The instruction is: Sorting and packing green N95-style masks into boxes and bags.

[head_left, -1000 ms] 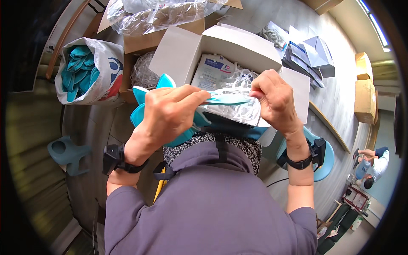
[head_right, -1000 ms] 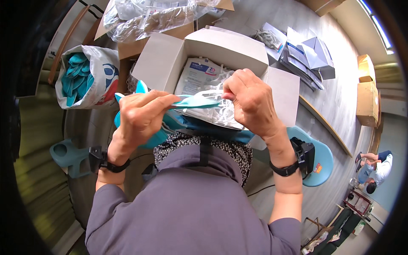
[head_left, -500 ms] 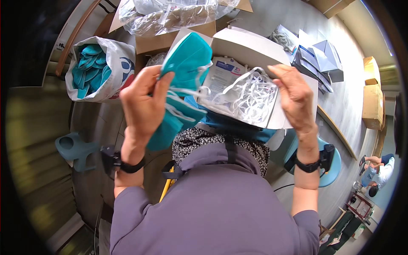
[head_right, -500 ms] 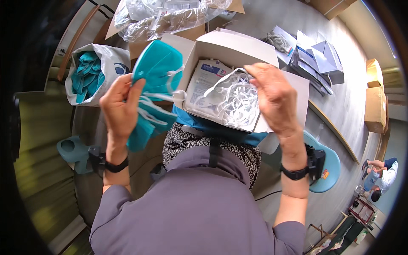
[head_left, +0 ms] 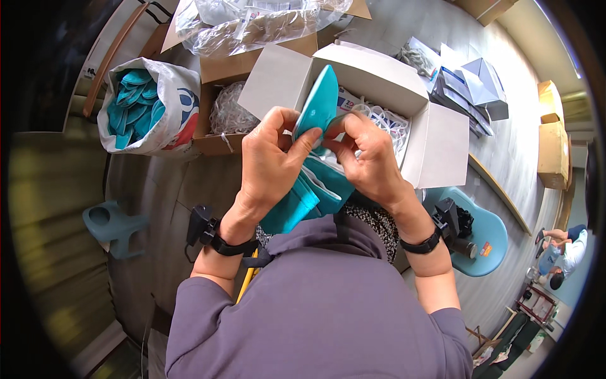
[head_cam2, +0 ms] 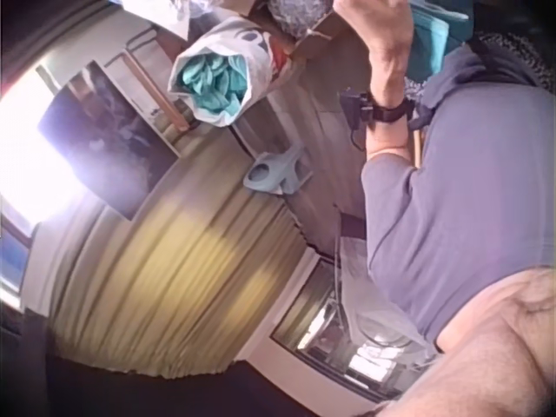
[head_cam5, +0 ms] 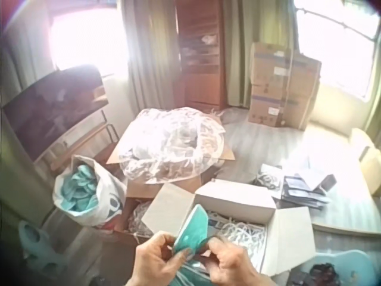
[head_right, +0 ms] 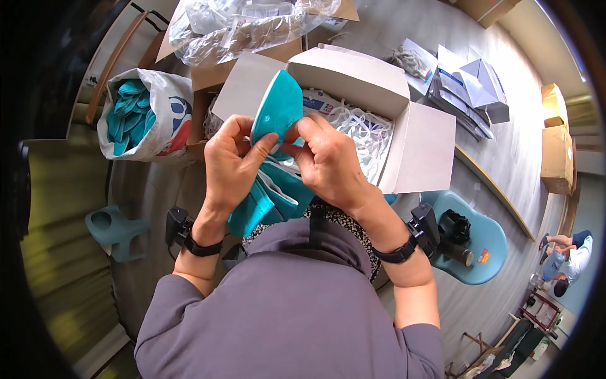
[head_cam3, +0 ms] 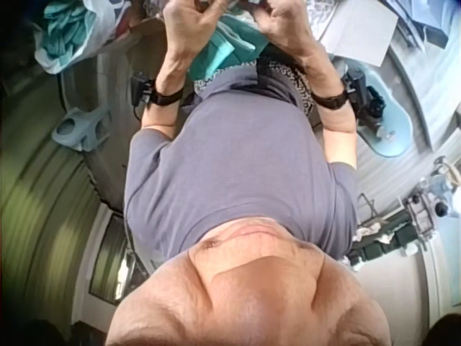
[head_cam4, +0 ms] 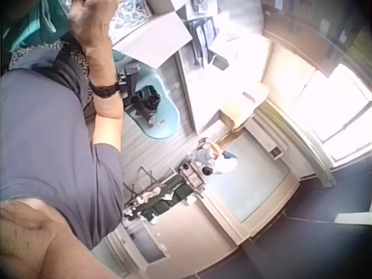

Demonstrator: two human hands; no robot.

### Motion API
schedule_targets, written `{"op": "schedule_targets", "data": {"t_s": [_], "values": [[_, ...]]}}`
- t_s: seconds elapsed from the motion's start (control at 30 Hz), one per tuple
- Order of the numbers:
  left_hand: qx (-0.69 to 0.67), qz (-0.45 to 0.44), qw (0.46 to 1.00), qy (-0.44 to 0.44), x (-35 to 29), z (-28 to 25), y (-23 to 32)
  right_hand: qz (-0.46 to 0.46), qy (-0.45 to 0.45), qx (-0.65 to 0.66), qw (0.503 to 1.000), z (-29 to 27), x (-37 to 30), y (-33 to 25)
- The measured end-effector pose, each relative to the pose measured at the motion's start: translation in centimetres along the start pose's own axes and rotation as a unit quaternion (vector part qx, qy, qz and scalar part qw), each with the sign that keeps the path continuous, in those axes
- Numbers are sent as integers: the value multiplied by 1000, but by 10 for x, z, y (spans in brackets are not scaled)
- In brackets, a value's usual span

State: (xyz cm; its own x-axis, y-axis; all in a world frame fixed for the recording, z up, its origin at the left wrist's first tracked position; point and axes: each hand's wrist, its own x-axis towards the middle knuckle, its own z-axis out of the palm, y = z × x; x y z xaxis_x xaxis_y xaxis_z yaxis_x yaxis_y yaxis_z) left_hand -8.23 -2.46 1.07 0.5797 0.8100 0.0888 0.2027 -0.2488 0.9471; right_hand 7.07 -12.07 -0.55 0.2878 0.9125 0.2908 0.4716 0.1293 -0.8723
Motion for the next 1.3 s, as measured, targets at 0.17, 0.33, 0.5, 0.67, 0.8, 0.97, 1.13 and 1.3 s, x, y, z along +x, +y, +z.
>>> {"op": "schedule_targets", "data": {"t_s": [0.17,0.33,0.5,0.67,0.8,0.97,1.13,1.3], "values": [[-23,-3,1000,7,-1,5,-2,49,-40,84,994,-2,0,-8],[-28,-17,999,-22,-2,4,-7,89,-56,83,991,-11,-1,-9],[44,75,996,-36,-3,7,-5,-14,-35,-5,999,-14,-1,-7],[63,-44,985,-152,-5,3,-1,-67,-35,-60,995,-20,-5,-1],[-33,5,995,-97,-23,-11,2,-70,119,-75,988,-48,-4,27],[-149,-104,982,-48,-10,-45,9,81,121,-11,989,-80,-16,14],[-318,-155,935,-28,-1,-7,3,119,55,193,972,-29,-7,-8],[-335,-158,925,-83,-8,16,3,167,23,369,914,-8,-8,-15]]}}
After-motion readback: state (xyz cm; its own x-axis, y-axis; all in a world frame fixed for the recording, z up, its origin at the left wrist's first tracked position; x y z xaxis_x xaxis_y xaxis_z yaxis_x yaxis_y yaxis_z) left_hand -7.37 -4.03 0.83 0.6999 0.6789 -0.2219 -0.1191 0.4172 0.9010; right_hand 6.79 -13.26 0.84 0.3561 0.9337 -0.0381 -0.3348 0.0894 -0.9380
